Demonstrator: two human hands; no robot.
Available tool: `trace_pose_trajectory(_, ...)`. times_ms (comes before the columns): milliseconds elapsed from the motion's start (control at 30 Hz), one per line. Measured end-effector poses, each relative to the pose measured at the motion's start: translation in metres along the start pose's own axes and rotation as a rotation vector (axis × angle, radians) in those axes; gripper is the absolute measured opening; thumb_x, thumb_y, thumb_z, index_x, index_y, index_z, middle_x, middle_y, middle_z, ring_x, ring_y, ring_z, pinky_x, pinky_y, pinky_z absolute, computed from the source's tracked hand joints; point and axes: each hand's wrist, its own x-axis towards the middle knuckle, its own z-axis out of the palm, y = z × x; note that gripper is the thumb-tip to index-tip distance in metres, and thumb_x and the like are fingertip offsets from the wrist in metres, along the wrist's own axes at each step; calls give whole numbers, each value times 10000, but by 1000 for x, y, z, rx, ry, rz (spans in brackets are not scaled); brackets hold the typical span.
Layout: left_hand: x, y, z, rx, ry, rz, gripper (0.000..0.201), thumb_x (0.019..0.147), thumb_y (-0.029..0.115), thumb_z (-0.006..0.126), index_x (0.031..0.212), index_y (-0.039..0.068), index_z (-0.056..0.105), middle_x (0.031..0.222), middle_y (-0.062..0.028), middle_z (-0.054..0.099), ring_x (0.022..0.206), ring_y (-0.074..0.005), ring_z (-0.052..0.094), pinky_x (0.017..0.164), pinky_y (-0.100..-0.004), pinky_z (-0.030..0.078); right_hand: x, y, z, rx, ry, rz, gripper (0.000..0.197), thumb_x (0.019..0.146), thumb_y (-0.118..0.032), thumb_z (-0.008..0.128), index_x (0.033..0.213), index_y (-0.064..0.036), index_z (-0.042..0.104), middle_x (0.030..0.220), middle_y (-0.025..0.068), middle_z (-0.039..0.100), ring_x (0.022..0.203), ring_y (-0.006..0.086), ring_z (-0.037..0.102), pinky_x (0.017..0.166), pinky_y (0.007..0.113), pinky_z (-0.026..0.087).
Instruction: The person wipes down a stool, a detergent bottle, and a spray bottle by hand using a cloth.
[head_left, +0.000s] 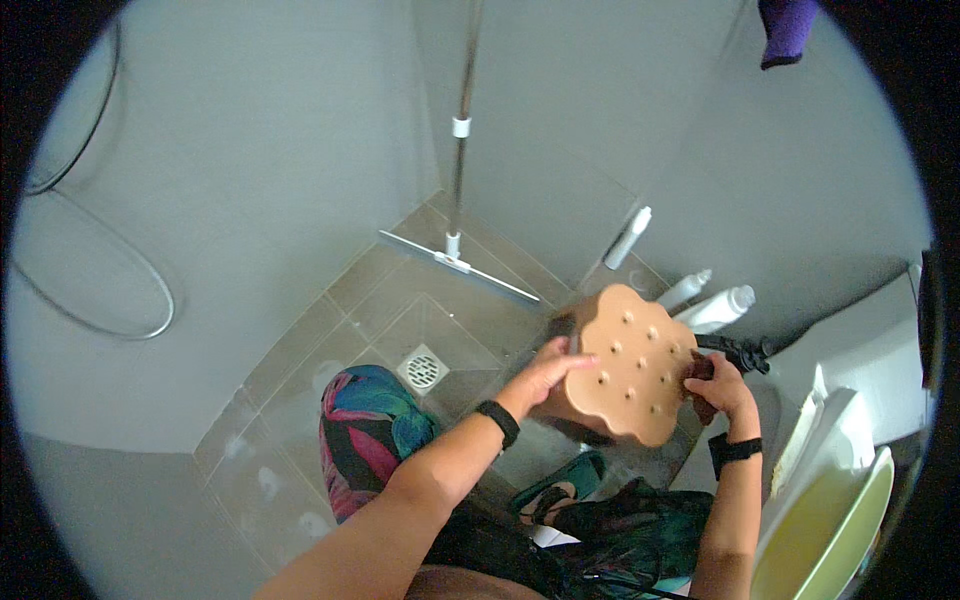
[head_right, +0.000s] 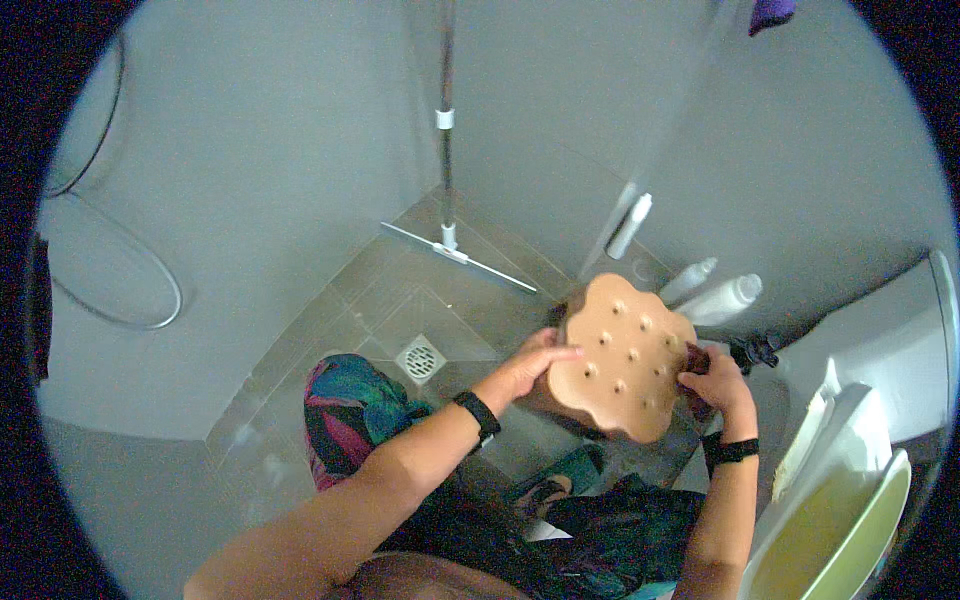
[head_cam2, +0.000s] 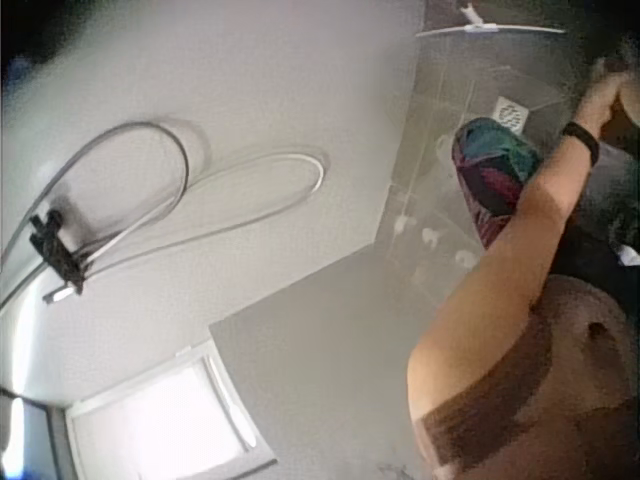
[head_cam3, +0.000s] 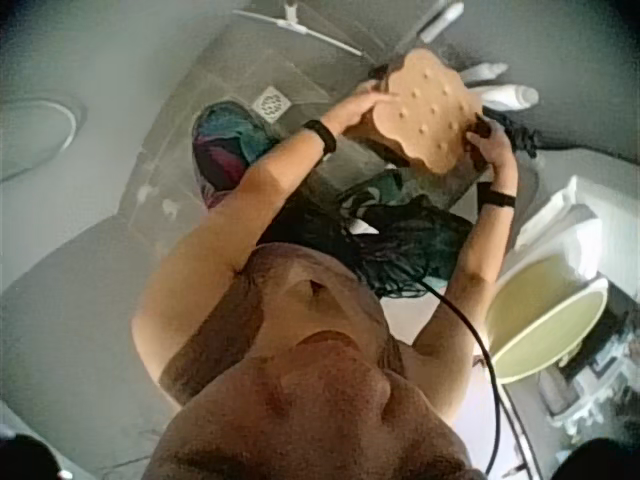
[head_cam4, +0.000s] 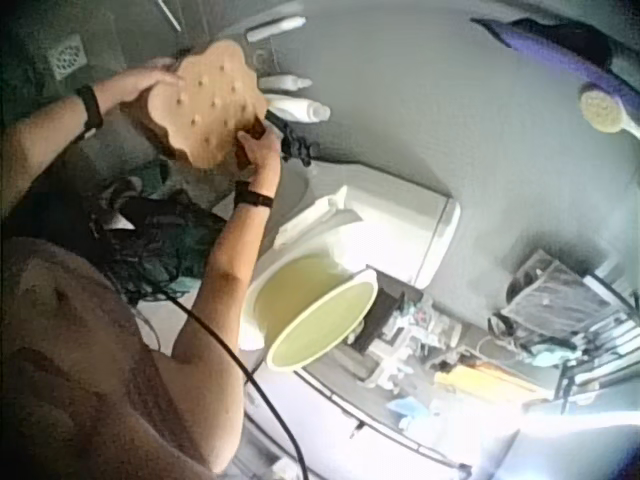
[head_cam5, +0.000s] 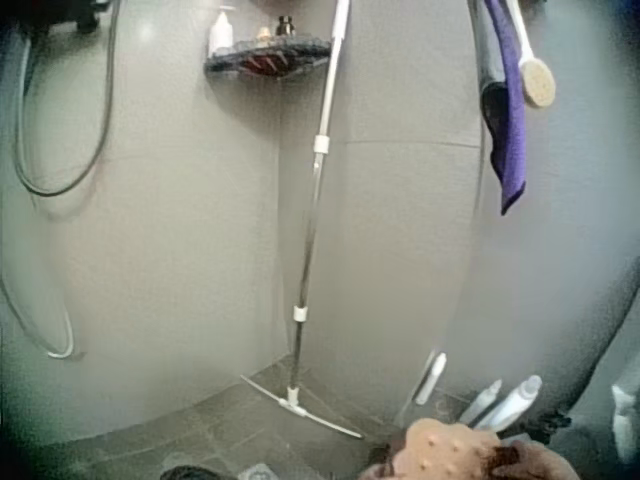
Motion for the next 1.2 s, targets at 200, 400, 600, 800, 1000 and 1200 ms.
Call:
trace_pose_trajectory(200, -56, 0, -17, -100, 56, 93, 724, 723, 160, 835, 1306, -38, 456, 1209, -142, 597, 1110, -246, 594, 953, -367, 493, 14, 4, -6, 84, 49, -134, 406, 752, -142, 777, 1054, 9, 553, 961, 104, 667, 893, 206, 623, 829, 355, 506)
trace_pose_trajectory(400, -133, 36, -68, -205, 270, 223, 621, 784, 107, 762, 1303, -55, 462, 1212, -167, 600, 1106, -267, 603, 971, -379, 499, 15, -12, -8, 21, 20, -183, 541, 736, -203, 803, 1194, -19, 583, 1093, 212, 655, 1039, 331, 640, 931, 407, 489)
trace_pose_trajectory(600, -187, 43, -145, -271, 716, 453, 504, 832, 162, 692, 1283, 10, 526, 1201, -130, 629, 1118, -279, 604, 997, -424, 472, 13, -53, 5, 93, -119, -421, 455, 743, -201, 789, 1124, -31, 607, 1049, 219, 635, 1008, 375, 617, 886, 419, 498)
trace_pose_trajectory(800, -197, 76, -204, -416, 784, 724, 611, 840, 272, 701, 1356, 28, 484, 1326, -116, 574, 1202, -305, 546, 1043, -442, 412, 17, -71, 14, -38, -49, -462, 423, 764, -208, 767, 1116, -37, 608, 1024, 221, 625, 995, 390, 600, 884, 440, 493)
trace_pose_trajectory(1000, -203, 79, -292, -509, 932, 679, 616, 862, 336, 654, 1386, 76, 462, 1347, -97, 570, 1229, -312, 537, 1067, -493, 385, 21, -77, 17, -84, -56, -459, 432, 775, -210, 761, 1141, -47, 600, 1057, 231, 614, 1009, 402, 597, 890, 440, 494)
trace_pose_trajectory(1200, -230, 70, -338, -304, 1463, 529, 619, 835, 363, 720, 1310, 19, 518, 1284, -132, 599, 1156, -345, 575, 975, -478, 467, 18, -93, 22, 3, 7, -580, 392, 805, -198, 739, 1142, -56, 597, 1037, 207, 642, 1017, 393, 612, 892, 441, 495)
